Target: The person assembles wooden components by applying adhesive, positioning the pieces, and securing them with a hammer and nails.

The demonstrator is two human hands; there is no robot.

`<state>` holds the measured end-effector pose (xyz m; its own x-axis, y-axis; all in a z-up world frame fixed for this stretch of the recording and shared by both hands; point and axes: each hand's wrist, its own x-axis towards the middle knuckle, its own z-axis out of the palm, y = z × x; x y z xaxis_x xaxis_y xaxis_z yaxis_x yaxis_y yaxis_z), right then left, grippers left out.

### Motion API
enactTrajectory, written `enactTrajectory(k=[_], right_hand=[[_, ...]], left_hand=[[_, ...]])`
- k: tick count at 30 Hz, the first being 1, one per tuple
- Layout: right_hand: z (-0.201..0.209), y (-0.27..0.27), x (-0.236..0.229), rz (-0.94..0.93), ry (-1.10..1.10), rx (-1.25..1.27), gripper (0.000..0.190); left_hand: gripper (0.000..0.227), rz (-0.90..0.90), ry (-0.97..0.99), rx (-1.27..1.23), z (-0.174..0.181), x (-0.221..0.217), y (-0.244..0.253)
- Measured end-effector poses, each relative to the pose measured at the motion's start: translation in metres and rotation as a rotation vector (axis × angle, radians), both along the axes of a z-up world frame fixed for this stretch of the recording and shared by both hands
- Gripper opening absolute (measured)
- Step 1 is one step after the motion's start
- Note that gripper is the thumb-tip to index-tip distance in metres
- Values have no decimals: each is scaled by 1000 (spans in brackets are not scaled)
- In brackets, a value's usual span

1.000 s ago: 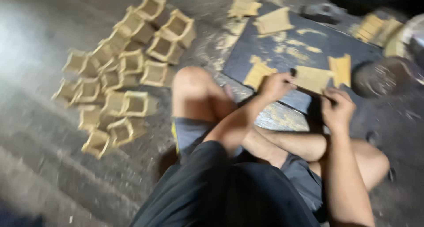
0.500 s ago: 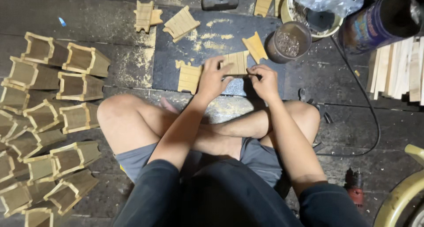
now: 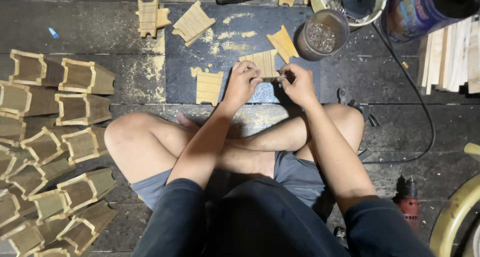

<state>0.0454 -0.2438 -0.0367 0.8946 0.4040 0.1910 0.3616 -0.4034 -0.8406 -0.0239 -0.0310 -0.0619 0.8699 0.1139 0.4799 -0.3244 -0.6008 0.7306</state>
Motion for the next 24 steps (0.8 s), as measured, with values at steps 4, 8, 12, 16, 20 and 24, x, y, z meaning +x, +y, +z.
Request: enactTrajectory(k=[4, 8, 12, 16, 20, 24], right_hand=[[-1, 1, -2, 74, -108, 65, 17], [-2, 2, -2, 96, -128, 86, 19], [-3, 3, -2, 71, -136, 73, 17], [1, 6, -7, -49, -5, 71, 14], [0, 0, -10, -70, 63, 81, 20], [44, -12, 16, -18, 58, 35, 23]], left_hand=[[13, 18, -68, -39, 8, -7, -5], [16, 26, -110, -16, 7, -9, -5], [15, 42, -155, 44, -1, -6, -11], [15, 52, -176, 46, 4, -8, -15], [14, 60, -189, 82, 1, -9, -15], [15, 69, -185, 74, -5, -8, -17]])
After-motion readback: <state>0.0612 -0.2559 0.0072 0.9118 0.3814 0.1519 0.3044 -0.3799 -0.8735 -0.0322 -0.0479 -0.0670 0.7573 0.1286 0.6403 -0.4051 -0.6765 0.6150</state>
